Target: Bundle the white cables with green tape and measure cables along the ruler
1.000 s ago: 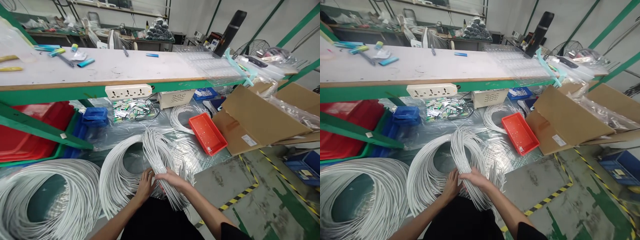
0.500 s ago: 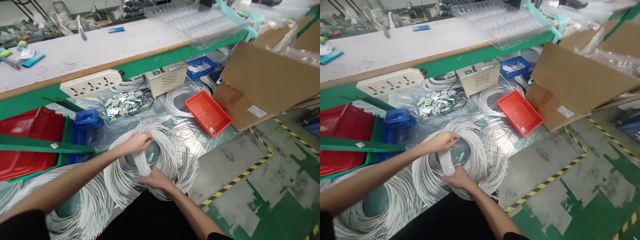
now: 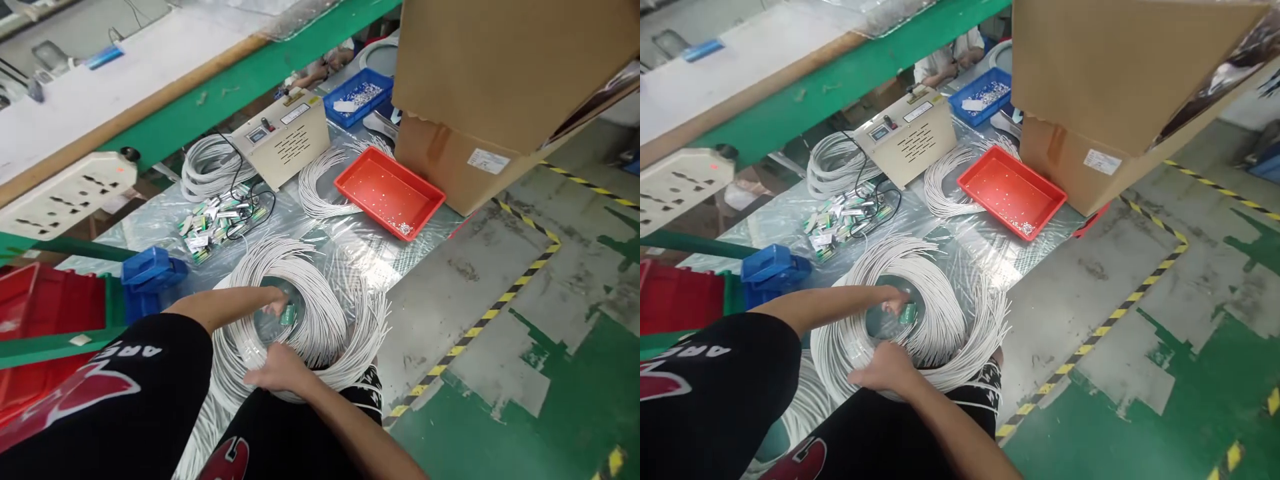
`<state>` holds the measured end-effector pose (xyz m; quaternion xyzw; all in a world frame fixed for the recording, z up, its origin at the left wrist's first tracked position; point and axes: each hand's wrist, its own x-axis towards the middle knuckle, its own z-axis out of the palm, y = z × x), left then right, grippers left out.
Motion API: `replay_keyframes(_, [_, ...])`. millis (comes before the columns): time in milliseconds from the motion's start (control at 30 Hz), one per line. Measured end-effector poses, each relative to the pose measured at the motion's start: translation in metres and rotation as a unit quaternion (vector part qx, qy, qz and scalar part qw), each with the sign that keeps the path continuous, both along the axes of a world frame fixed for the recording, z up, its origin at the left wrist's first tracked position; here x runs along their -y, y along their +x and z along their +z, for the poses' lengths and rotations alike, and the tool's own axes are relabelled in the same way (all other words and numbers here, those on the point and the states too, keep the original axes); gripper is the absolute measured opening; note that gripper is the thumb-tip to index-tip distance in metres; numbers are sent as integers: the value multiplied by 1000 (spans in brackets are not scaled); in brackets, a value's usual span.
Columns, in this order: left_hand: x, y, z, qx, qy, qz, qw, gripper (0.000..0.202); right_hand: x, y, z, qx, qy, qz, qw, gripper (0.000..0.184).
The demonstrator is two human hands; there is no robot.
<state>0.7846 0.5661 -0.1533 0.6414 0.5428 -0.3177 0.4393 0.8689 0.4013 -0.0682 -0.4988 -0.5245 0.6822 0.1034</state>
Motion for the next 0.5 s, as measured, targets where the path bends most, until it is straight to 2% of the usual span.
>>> replay_keyframes(133, [0, -5, -10, -98, -129, -4, 987, 31, -3, 1, -1, -10, 14, 15, 1000, 36])
replay_keyframes(233, [-2, -1, -15, -106, -175, 4, 979, 24, -7, 4, 1, -14, 16, 23, 1000, 40])
replay_keyframes(367, [1, 7, -19, -92, -173, 21, 980, 28, -11, 7, 1, -18, 8, 36, 999, 41])
replay_keyframes(500, [16, 9, -16, -95, -136, 33, 985, 35, -11, 5, -1, -17, 13, 42, 999, 41])
